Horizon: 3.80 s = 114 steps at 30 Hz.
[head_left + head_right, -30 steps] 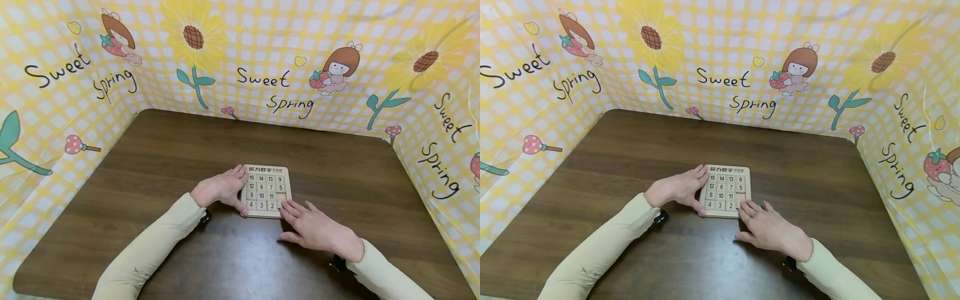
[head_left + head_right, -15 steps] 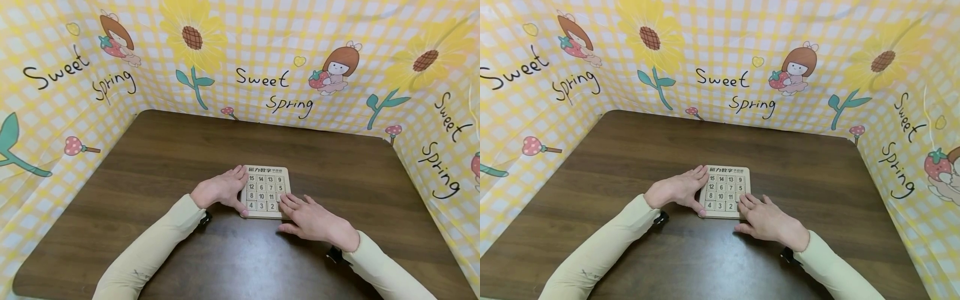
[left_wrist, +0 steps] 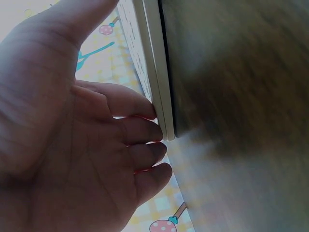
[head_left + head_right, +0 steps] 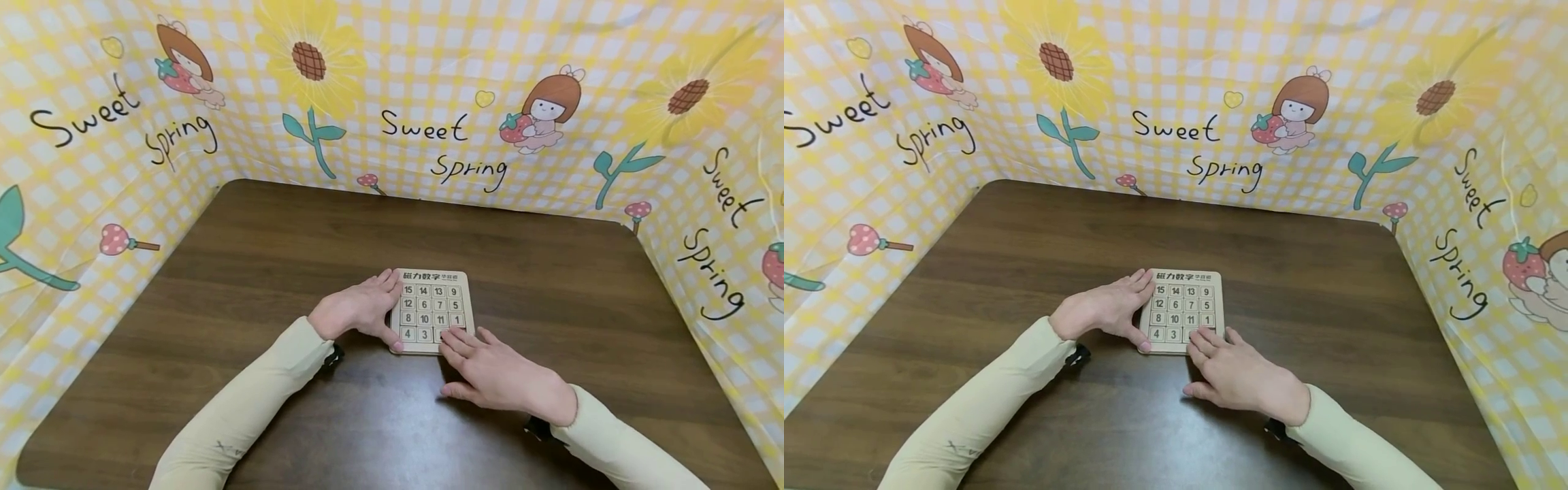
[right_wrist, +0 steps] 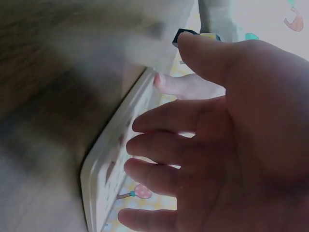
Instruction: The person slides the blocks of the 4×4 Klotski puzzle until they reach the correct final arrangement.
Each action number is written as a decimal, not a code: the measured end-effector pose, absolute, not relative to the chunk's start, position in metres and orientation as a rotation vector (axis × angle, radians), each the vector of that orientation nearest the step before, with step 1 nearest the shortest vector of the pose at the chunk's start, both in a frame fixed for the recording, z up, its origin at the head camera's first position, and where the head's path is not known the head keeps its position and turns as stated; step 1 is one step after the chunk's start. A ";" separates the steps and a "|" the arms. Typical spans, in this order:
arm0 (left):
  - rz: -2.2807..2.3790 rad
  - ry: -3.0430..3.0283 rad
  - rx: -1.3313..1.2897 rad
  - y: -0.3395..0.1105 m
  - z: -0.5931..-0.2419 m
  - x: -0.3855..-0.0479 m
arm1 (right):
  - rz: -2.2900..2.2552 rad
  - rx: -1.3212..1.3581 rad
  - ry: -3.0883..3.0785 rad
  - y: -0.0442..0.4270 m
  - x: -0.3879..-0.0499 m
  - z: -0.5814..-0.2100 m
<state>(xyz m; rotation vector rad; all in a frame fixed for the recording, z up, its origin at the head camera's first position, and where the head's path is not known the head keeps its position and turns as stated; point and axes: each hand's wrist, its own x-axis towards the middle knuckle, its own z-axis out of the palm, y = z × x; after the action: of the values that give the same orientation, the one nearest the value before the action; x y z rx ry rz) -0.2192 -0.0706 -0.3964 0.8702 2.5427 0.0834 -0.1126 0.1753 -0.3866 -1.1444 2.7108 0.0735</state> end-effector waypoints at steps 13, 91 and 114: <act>0.104 2.536 0.859 -0.071 -0.396 -0.219 | 0.030 -1.121 2.718 0.179 -0.120 -0.391; 0.109 2.535 0.891 -0.075 -0.395 -0.223 | 0.017 -1.202 2.674 0.153 -0.136 -0.378; 0.081 2.545 0.887 -0.073 -0.396 -0.224 | 0.051 -1.224 2.630 0.130 -0.137 -0.392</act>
<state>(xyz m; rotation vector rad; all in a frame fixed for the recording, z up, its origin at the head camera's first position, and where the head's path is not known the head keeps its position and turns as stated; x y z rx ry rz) -0.2243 -0.0734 -0.3964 0.8867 2.5453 0.0813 -0.1369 0.1296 -0.3922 -1.2240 2.6301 0.0505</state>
